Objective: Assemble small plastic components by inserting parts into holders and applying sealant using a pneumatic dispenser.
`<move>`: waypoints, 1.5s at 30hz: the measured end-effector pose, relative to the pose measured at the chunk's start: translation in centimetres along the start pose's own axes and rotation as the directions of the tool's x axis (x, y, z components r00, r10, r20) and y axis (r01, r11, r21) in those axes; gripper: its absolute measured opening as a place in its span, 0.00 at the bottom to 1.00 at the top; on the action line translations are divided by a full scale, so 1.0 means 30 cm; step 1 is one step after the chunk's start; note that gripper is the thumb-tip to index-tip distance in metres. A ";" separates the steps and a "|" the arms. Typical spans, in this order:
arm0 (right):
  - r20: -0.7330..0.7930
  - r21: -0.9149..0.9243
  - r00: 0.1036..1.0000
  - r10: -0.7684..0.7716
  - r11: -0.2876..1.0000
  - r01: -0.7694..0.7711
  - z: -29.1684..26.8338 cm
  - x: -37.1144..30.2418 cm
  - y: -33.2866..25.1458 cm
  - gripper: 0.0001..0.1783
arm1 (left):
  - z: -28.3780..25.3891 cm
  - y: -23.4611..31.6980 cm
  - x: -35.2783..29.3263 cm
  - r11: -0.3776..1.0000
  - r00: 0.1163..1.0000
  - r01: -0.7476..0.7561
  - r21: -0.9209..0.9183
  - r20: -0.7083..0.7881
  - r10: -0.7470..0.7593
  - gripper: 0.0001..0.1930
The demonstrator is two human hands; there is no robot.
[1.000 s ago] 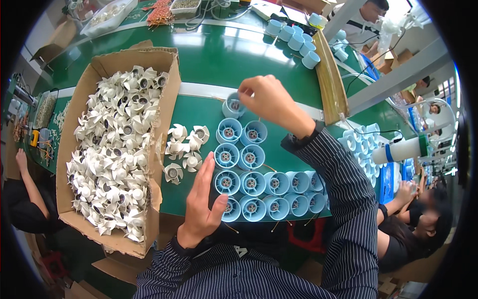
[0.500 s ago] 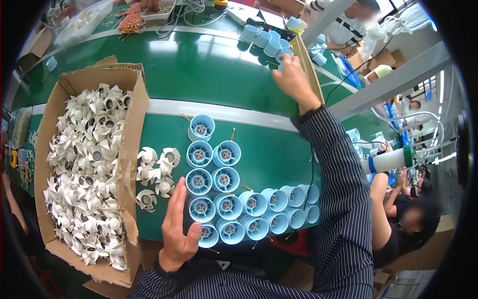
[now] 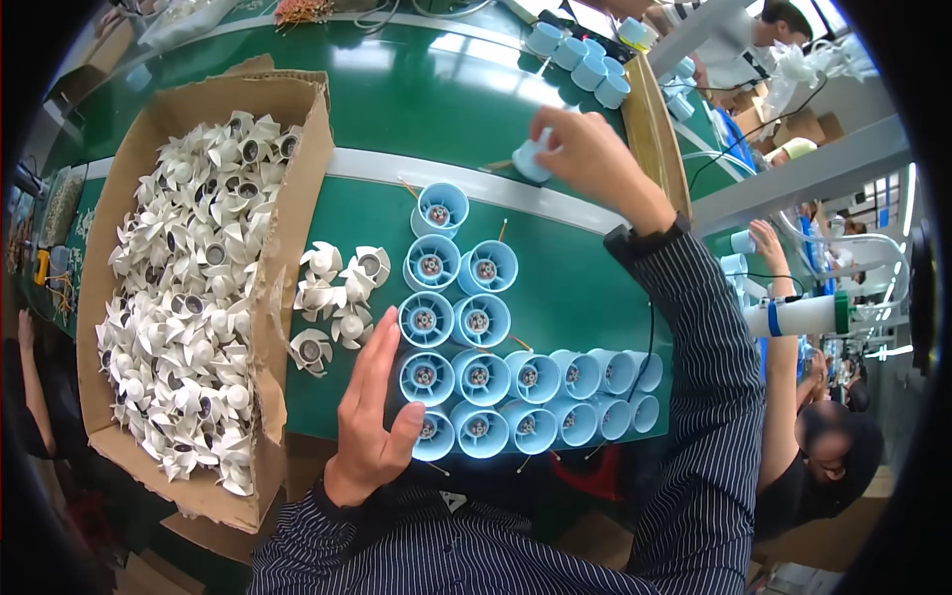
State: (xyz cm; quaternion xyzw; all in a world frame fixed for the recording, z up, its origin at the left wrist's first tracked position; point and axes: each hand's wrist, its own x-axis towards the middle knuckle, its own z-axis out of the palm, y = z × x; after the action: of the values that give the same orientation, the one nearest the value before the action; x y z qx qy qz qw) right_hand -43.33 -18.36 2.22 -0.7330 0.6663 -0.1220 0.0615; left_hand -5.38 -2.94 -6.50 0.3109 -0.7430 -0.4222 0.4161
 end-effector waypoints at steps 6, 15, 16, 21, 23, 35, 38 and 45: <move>0.139 0.077 0.982 -0.129 0.990 0.119 0.009 -0.111 -0.268 0.13 | 0.005 0.007 -0.005 1.000 1.000 -0.025 -0.009 -0.008 0.025 0.36; 0.045 0.112 0.989 -0.139 0.985 0.133 -0.026 -0.146 -0.310 0.11 | 0.009 0.006 -0.017 1.000 1.000 -0.020 -0.019 -0.024 0.019 0.35; -0.013 0.106 0.992 -0.128 0.986 0.129 -0.029 -0.142 -0.300 0.11 | 0.009 0.006 -0.018 1.000 1.000 -0.018 -0.022 -0.025 0.017 0.35; -0.052 0.148 0.969 -0.242 0.958 0.247 0.033 -0.148 -0.212 0.13 | 0.009 0.007 -0.010 1.000 0.999 -0.029 0.001 -0.015 0.029 0.35; -0.015 0.213 0.973 -0.232 0.950 0.230 0.034 -0.160 -0.216 0.14 | 0.010 0.009 -0.009 1.000 1.000 -0.022 0.018 -0.009 0.022 0.35; -0.114 0.139 0.982 0.150 0.981 -0.134 -0.030 -0.017 0.129 0.16 | 0.001 0.016 0.000 1.000 1.000 0.025 -0.020 -0.015 -0.025 0.35; -0.228 0.113 0.915 0.333 0.942 -0.315 -0.080 0.064 0.330 0.18 | 0.001 0.025 -0.002 0.999 0.999 0.033 -0.033 -0.005 -0.033 0.35; -0.444 0.003 0.797 0.409 0.891 -0.455 -0.074 0.304 0.677 0.20 | -0.016 0.032 -0.009 0.996 0.996 0.083 -0.014 0.027 -0.082 0.34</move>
State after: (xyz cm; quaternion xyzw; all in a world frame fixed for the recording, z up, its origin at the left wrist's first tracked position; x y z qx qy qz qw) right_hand -62.69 -29.37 0.09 -0.5180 0.8180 -0.2295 -0.0998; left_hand -4.96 -2.46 -5.59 0.3325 -0.7317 -0.4488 0.3907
